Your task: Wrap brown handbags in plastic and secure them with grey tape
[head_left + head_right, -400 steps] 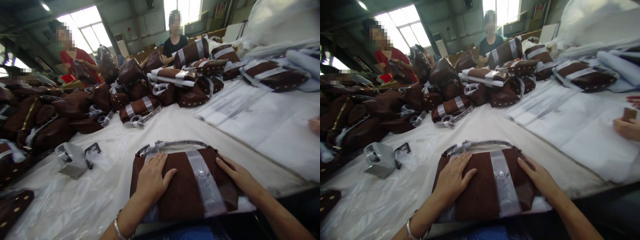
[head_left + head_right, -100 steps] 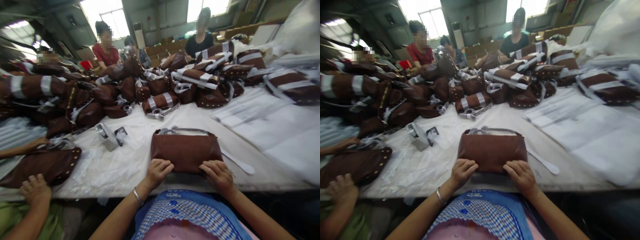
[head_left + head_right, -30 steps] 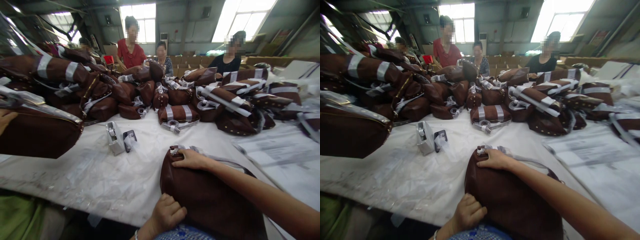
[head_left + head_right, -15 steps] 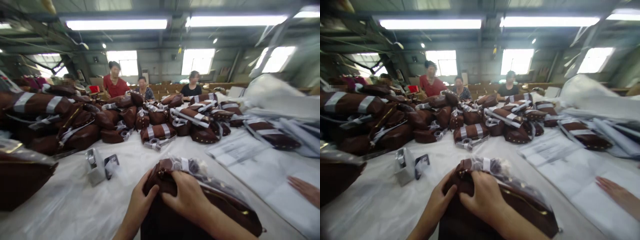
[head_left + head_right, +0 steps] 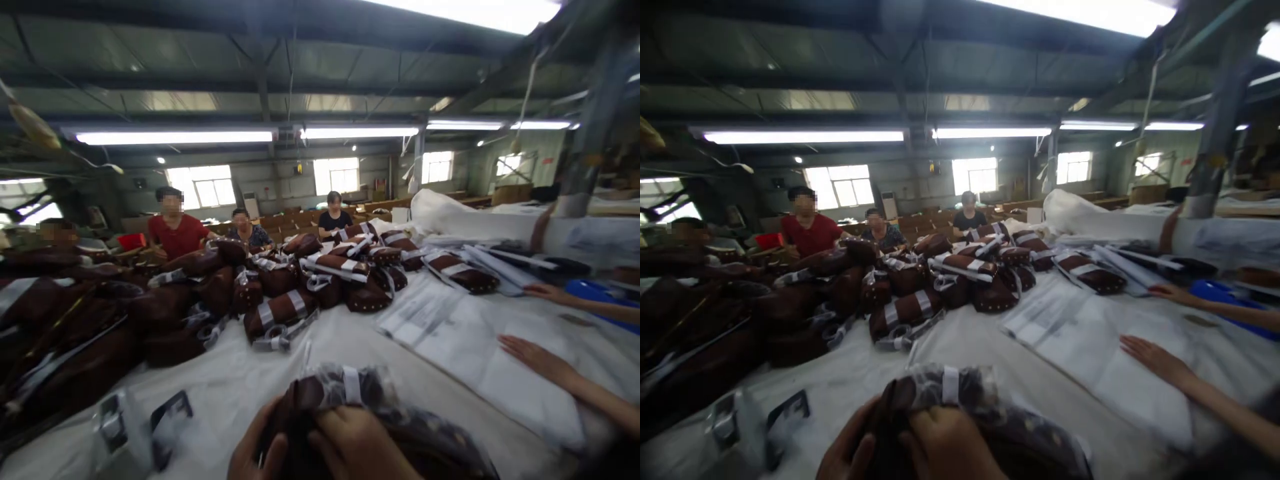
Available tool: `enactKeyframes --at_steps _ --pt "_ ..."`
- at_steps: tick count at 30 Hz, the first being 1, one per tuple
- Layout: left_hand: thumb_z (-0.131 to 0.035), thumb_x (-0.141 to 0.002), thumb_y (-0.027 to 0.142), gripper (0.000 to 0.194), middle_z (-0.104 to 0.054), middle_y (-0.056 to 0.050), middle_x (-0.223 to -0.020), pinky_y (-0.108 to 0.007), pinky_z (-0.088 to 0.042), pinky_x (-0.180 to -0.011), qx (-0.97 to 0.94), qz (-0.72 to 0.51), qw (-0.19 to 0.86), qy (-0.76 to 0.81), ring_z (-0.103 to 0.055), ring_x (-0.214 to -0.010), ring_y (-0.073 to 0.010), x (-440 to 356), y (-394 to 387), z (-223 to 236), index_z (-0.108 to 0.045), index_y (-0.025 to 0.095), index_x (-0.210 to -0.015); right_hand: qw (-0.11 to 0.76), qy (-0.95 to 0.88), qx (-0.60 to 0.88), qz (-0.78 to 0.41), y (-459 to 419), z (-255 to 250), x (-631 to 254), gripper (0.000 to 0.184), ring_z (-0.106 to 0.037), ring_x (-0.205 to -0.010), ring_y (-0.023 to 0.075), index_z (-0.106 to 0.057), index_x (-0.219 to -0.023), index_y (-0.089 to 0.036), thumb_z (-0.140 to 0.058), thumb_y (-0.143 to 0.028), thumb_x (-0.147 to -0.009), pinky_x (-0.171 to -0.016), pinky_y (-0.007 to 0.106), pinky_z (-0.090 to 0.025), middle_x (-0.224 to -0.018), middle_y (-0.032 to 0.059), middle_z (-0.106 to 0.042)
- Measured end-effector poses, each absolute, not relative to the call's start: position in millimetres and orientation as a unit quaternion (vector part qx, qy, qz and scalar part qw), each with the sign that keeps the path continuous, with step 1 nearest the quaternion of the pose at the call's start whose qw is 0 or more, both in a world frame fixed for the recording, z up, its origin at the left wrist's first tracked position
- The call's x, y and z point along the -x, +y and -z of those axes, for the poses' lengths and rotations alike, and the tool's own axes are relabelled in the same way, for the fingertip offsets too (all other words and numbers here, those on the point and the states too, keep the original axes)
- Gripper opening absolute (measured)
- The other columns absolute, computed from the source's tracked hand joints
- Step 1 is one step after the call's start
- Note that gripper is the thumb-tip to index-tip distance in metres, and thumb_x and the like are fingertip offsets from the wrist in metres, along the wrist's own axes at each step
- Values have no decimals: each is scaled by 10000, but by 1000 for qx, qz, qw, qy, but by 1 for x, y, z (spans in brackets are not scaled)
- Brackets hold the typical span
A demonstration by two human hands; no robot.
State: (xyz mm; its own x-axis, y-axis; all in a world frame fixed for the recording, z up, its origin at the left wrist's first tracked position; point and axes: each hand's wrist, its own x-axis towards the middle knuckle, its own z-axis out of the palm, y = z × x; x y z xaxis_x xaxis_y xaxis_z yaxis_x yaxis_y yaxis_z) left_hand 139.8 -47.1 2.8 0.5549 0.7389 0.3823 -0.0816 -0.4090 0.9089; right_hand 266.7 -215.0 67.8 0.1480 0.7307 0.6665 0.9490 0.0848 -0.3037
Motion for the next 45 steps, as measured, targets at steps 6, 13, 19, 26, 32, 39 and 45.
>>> enactKeyframes --at_steps 6,13,19,26,32,39,45 --pt "-653 -823 550 465 -740 -81 -1094 -374 -548 -921 -750 -398 486 207 -679 -1041 -286 -131 -75 -34 -686 184 -1108 387 -598 674 194 -222 -54 -264 280 -676 -647 210 -679 -987 -131 -401 -113 -966 -608 296 -528 -764 86 -689" --pt "-588 -889 516 387 -729 -50 -1018 -311 -516 -870 -762 -359 521 139 -667 -954 -236 -138 -76 -44 -671 185 -1070 313 -638 675 197 -219 -70 -278 368 -690 -746 216 -662 -1155 -140 -386 -43 -932 -707 312 -551 -890 98 -716" --pt "-609 -878 505 367 -726 -35 -1002 -302 -510 -836 -761 -384 506 132 -660 -930 -232 -135 -78 -38 -664 199 -1074 253 -690 677 36 -215 -94 -288 274 -696 -926 244 -609 -1187 -160 -476 -126 -950 -837 350 -543 -1009 107 -720" --pt "-651 -845 512 381 -722 -37 -991 -299 -508 -817 -761 -392 500 134 -651 -918 -229 -134 -80 -37 -658 195 -1058 302 -696 649 62 -208 -83 -290 97 -707 -796 223 -618 -1003 -155 -536 -149 -952 -722 303 -518 -865 75 -731" --pt "-665 -844 493 375 -720 -33 -971 -294 -504 -822 -758 -406 487 153 -645 -900 -211 -132 -83 -39 -665 189 -1064 327 -714 584 205 -205 -71 -298 200 -680 -653 154 -687 -955 -170 -510 -239 -1016 -605 247 -487 -789 42 -735" --pt "-690 -831 471 373 -728 -47 -970 -304 -523 -833 -749 -422 478 177 -661 -910 -219 -132 -83 -37 -676 175 -1058 230 -760 510 331 -213 -92 -299 310 -697 -723 167 -694 -1138 -147 -412 -142 -1010 -587 273 -526 -934 87 -760" --pt "-690 -822 469 367 -738 -44 -932 -291 -540 -798 -743 -446 454 208 -673 -862 -211 -131 -76 -31 -698 173 -1037 169 -780 497 342 -229 -104 -300 334 -716 -872 196 -700 -1108 -113 -388 -79 -994 -690 300 -577 -981 98 -763"
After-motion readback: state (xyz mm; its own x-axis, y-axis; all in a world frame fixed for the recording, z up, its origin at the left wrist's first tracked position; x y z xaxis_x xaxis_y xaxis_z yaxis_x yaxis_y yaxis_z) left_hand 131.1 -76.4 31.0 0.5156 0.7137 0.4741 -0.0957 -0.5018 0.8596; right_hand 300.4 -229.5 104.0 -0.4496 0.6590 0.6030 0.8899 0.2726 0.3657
